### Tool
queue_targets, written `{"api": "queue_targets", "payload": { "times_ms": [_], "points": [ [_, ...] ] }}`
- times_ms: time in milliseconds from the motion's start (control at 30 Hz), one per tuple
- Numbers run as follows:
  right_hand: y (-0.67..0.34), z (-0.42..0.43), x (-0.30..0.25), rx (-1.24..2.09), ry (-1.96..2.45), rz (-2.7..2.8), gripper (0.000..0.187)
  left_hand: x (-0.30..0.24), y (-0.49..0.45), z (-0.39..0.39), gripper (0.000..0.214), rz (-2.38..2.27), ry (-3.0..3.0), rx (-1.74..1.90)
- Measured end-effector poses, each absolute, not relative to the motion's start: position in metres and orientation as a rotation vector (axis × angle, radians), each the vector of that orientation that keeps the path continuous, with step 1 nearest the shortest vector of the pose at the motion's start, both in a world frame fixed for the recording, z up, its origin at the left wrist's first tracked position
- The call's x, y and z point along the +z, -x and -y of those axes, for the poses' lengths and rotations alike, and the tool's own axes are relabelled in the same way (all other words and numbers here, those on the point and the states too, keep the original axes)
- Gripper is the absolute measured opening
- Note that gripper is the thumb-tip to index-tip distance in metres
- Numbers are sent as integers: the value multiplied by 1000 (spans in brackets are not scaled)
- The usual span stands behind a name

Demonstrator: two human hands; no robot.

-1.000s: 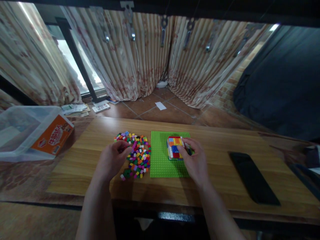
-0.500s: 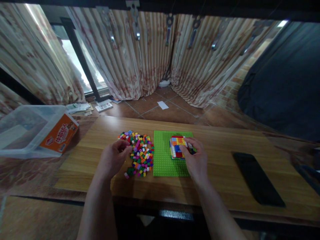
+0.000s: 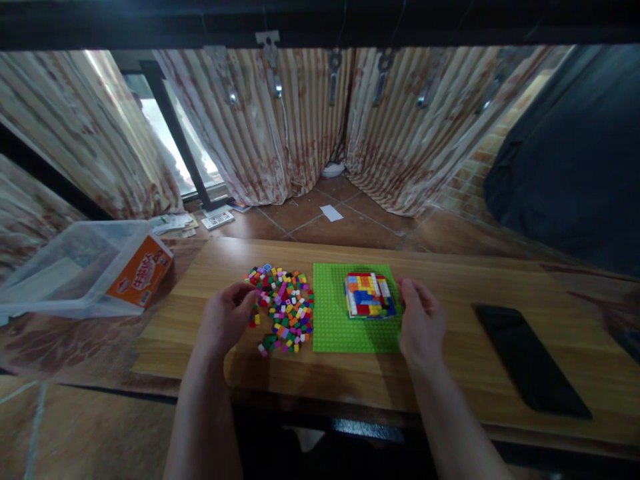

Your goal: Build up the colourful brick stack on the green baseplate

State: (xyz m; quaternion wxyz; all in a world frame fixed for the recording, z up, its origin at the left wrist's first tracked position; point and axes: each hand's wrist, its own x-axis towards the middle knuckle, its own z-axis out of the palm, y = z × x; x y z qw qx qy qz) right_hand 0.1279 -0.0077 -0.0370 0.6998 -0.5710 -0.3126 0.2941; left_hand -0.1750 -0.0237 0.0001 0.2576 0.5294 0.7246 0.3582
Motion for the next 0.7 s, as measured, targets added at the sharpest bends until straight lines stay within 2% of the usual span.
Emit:
{"api": "queue_targets", "payload": {
  "times_ms": [267,567,700],
  "points": [
    [-131,8,-42,648,1335,641,22,-7,192,29,28,-1988,-1285,1088],
    [-126,10,-38,693,1352,628,14,-4,198,40,18,-1994,-1367,830],
    [-126,9,-40,694,1344,602,14,4,196,44,20,-2021,-1447,712]
  ]
}}
